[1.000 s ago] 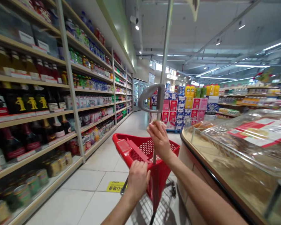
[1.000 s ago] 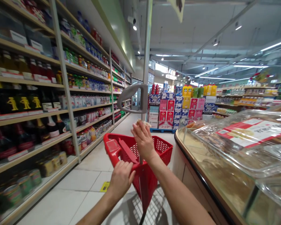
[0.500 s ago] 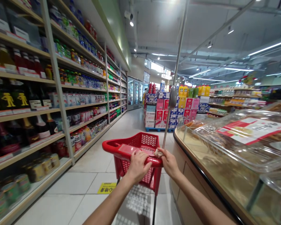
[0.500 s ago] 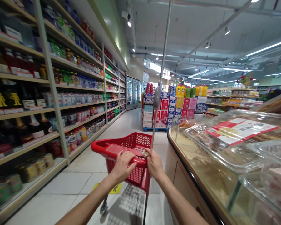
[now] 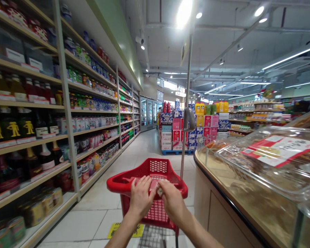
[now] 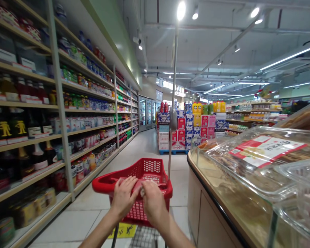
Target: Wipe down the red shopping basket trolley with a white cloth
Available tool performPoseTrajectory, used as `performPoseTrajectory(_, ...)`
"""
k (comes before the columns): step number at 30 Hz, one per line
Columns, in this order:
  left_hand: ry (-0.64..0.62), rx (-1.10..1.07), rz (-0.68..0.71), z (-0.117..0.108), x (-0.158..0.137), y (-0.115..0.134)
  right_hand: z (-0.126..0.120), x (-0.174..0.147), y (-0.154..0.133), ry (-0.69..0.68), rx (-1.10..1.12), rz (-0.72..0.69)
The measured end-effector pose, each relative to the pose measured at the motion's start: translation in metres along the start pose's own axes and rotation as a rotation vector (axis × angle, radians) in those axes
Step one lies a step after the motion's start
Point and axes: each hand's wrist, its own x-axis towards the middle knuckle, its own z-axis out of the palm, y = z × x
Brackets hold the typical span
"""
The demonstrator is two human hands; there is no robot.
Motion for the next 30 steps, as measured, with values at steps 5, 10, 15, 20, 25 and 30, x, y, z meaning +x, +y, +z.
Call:
performPoseTrajectory(5, 0.008, -0.160, -0.108, 0.001, 0.008, 0.020, 0.019, 0.015, -0.016, 0.058, 0.329, 0.142)
performPoseTrajectory(10, -0.032, -0.051, 0.070, 0.030, 0.005, 0.054, -0.013, 0.016, 0.004, 0.030, 0.164, 0.163)
performPoseTrajectory(15, 0.044, 0.030, 0.156, 0.023, 0.010, 0.007, -0.016, 0.000, 0.020, -0.016, -0.197, 0.042)
performPoseTrajectory(20, 0.157, 0.089, 0.042, 0.023, 0.013, -0.002, -0.004, 0.002, 0.023, 0.185, -0.092, 0.119)
performPoseTrajectory(25, 0.058, -0.043, 0.319, 0.050, 0.013, 0.046, -0.007, 0.006, 0.033, 0.193, -0.025, 0.120)
performPoseTrajectory(30, 0.172, 0.004, 0.182, 0.021, 0.016, -0.012, -0.015, 0.004, 0.040, 0.204, -0.026, 0.173)
